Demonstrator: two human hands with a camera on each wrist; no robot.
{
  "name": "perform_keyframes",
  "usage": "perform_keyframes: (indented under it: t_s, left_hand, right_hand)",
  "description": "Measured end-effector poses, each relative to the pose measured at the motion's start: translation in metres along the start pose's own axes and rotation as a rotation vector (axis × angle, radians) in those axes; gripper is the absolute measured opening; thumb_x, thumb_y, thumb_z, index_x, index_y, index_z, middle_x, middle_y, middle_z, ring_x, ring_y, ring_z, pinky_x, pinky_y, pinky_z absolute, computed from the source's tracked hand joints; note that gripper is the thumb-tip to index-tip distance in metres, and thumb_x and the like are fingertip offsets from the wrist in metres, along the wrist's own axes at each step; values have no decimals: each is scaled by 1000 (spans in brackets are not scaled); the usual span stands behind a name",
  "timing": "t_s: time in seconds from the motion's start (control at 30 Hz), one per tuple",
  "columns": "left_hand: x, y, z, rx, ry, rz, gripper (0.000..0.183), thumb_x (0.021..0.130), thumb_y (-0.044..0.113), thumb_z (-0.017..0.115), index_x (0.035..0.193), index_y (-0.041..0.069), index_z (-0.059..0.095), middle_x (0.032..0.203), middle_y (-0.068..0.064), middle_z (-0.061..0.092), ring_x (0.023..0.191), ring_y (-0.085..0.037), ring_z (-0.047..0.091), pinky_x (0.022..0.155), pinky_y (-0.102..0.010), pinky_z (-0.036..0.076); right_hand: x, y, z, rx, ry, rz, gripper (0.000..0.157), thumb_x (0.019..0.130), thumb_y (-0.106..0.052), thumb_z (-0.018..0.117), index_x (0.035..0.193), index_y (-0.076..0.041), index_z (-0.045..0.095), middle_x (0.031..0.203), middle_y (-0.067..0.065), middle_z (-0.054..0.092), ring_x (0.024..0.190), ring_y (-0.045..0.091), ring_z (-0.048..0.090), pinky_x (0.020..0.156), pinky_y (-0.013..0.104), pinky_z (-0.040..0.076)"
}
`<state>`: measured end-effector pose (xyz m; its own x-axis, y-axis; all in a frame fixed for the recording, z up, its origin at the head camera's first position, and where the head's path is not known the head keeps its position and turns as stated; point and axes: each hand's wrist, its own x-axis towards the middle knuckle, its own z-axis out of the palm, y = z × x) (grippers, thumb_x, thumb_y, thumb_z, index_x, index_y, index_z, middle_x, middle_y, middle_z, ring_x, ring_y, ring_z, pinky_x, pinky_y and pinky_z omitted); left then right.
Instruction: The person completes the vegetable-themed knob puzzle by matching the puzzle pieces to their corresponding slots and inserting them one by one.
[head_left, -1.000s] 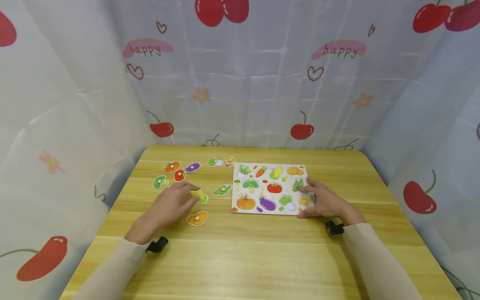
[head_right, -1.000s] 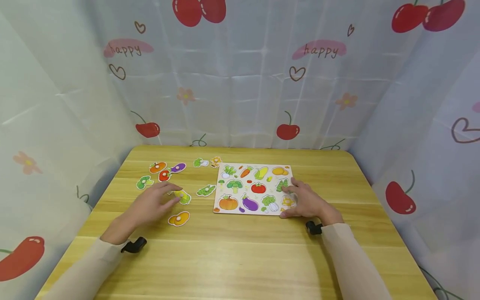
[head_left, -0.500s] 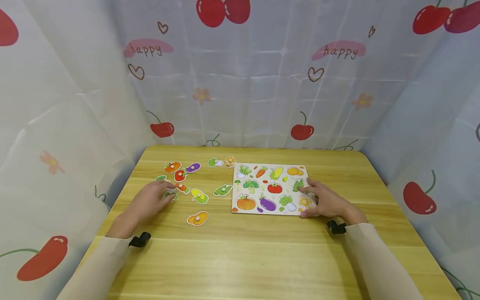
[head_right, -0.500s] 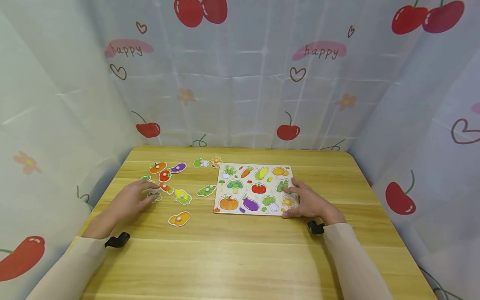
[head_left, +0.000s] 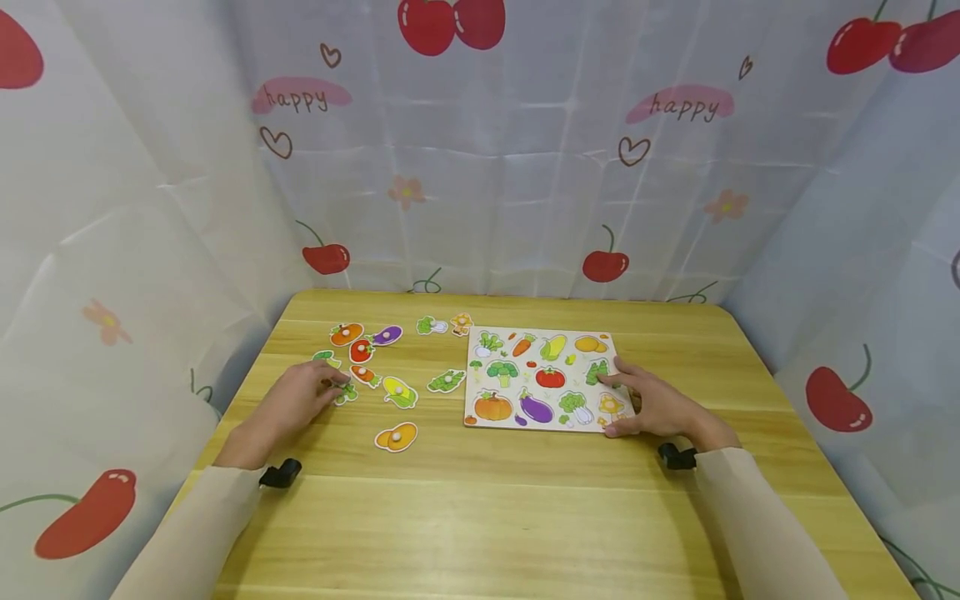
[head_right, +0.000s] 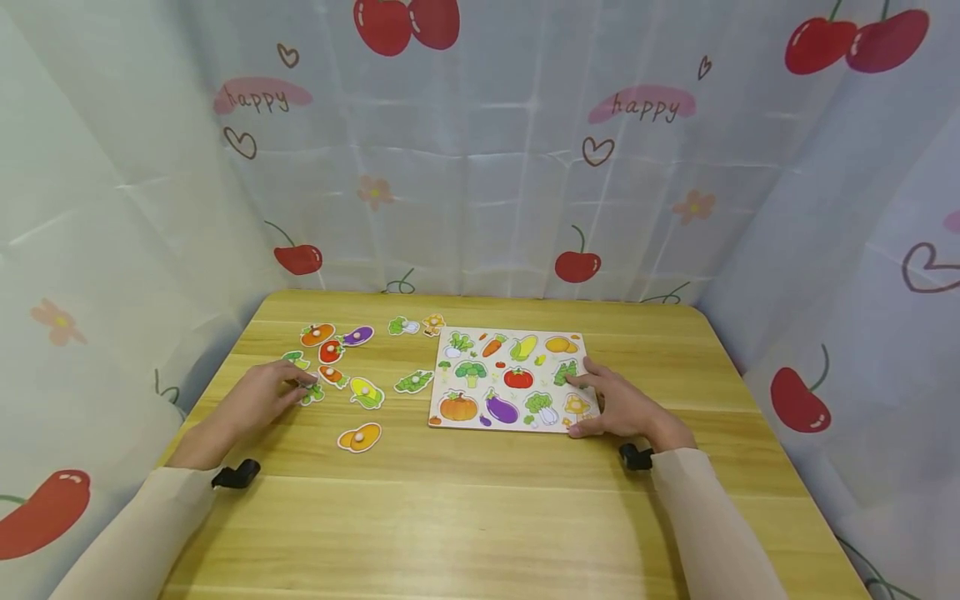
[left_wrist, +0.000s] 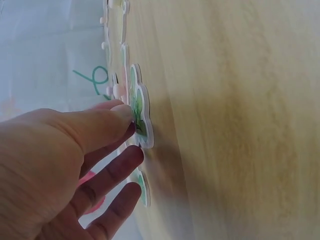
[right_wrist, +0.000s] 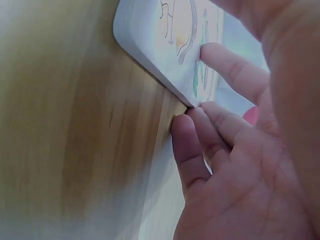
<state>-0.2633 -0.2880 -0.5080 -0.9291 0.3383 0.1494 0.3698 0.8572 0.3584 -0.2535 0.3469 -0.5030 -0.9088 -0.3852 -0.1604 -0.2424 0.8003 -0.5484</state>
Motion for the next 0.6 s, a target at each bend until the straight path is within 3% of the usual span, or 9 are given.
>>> perform_keyframes:
  t_s: [0.2, 0.6]
  left_hand:
    - [0, 2, -1, -15, -8, -26, 13, 106, 3, 83, 114, 10, 90, 103, -3, 80, 91, -18, 70, 85, -42, 62]
    - [0, 7, -2, -5, -14, -41, 7, 102, 18, 92, 98, 17, 87, 91, 3, 78, 84, -13, 64, 85, -42, 58]
  right_hand:
    - [0, 3, -1, 26, -8, -11, 103, 87, -41, 105, 172, -9, 58, 189, 35, 24, 170, 67, 28, 134, 87, 28]
    - [0, 4, -1, 29, -9, -11, 103, 87, -41, 105, 172, -9, 56, 189, 36, 23, 170, 67, 27, 134, 88, 27]
